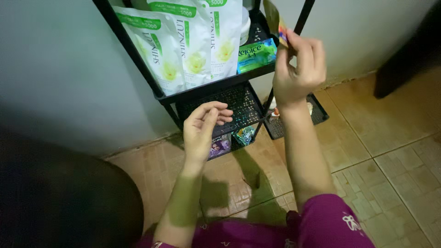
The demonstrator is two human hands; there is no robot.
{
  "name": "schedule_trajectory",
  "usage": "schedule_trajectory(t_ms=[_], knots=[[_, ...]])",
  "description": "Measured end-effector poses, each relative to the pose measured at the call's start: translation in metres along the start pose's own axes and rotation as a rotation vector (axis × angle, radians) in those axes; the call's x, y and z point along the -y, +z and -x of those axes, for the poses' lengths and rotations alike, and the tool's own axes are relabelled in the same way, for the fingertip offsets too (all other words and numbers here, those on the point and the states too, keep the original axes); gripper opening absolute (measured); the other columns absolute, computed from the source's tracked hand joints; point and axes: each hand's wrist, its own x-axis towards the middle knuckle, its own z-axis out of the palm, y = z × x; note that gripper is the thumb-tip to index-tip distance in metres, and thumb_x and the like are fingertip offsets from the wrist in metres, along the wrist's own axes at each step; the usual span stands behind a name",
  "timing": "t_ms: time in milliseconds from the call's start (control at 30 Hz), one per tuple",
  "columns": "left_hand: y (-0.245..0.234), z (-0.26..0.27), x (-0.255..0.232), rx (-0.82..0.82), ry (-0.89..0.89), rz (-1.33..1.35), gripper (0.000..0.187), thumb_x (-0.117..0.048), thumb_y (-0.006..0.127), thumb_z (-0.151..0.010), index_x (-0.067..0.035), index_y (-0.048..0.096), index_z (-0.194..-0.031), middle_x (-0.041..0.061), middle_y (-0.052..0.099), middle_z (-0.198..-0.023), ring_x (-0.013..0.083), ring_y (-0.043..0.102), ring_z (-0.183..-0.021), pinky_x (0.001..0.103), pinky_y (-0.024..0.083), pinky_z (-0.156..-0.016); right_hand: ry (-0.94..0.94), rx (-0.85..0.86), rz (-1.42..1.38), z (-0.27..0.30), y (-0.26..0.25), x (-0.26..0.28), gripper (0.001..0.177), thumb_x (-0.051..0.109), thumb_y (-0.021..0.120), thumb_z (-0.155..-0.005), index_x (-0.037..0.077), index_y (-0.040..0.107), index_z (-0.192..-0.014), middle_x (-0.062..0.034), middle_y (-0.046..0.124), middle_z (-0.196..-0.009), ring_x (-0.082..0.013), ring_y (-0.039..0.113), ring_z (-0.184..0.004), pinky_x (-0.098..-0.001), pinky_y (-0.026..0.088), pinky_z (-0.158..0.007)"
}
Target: The person organizes personal care items on a black metal shelving unit. They pick up sachets and boxes from a nearby surface, inspect them, and place them on the shelves. They also move bottles and other small items between shelves to arrange them.
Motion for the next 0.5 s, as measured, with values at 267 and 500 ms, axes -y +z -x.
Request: schedule_trajectory(t_ms=[267, 500], knots=[[-0.006, -0.001, 0.006, -0.007, -0.010, 0.017, 0.027, -0.017, 0.056, -0.108, 0.004, 0.068, -0.120, 0.013, 0.076, -0.106, 0.0150, 0.071, -0.093, 0.028, 0.054, -0.085, -0.089, 0.165, 0.051, 0.008, 0.020, 0.000, 0.019, -0.009, 0.077, -0.093, 0.001, 0.074, -0.110, -0.0118, 0.068, -0.105, -0.0270, 0.069, -0.096, -0.0375, 0.058, -0.082], [-0.009, -0.001, 0.003, -0.002, 0.000, 0.016, 0.028, -0.018, 0.056, -0.108, 0.003, 0.068, -0.120, 0.013, 0.076, -0.107, 0.0146, 0.071, -0.094, 0.027, 0.054, -0.085, -0.105, 0.543, 0.083, 0.002, -0.002, 0.013, 0.013, -0.001, 0.069, -0.092, 0.001, 0.074, -0.104, -0.0141, 0.068, -0.104, -0.0333, 0.067, -0.097, -0.0412, 0.055, -0.081]])
